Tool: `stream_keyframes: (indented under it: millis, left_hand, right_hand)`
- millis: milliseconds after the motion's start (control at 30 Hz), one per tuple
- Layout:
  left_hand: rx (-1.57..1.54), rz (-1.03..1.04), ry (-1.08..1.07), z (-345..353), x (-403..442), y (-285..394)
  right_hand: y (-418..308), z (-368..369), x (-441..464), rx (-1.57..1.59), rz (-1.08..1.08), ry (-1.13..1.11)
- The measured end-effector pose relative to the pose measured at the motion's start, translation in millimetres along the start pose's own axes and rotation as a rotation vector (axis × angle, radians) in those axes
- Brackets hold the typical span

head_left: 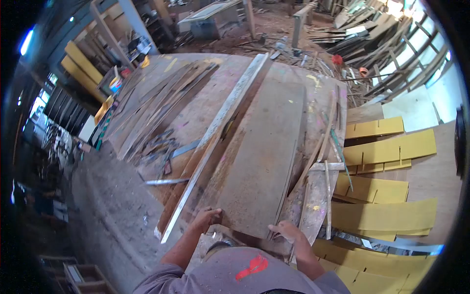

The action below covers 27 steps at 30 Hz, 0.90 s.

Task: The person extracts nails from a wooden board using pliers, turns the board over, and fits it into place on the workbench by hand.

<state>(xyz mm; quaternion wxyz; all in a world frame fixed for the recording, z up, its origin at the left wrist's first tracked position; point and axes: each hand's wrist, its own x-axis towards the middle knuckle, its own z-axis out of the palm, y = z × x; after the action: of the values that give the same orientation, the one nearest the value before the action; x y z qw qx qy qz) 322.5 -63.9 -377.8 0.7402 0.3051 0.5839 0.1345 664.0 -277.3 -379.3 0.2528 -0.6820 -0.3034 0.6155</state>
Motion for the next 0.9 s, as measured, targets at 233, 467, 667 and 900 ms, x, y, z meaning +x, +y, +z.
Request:
stream_keyframes:
  millis: [233,467,667,900]
  left_hand:
    - [-0.613,0.094,-0.057,-67.5,-74.9,-136.6]
    - [0.135,-0.085,0.050,-80.7,-203.4,-187.9]
    - [-0.178,0.052,0.258,-209.6,-224.0,-353.7]
    - [-0.349,0.011,0.521,-300.3,-357.3,-443.3]
  right_hand:
    - [30.9,129.1,3.8,0.037,-0.101,-0.282]
    - [71.5,272.2,3.5,-0.232,-0.014,-0.481]
    - [18.7,308.7,-49.5,0.017,0.069,-0.168]
    - [54.8,305.0,-11.7,-0.356,-0.397,0.933]
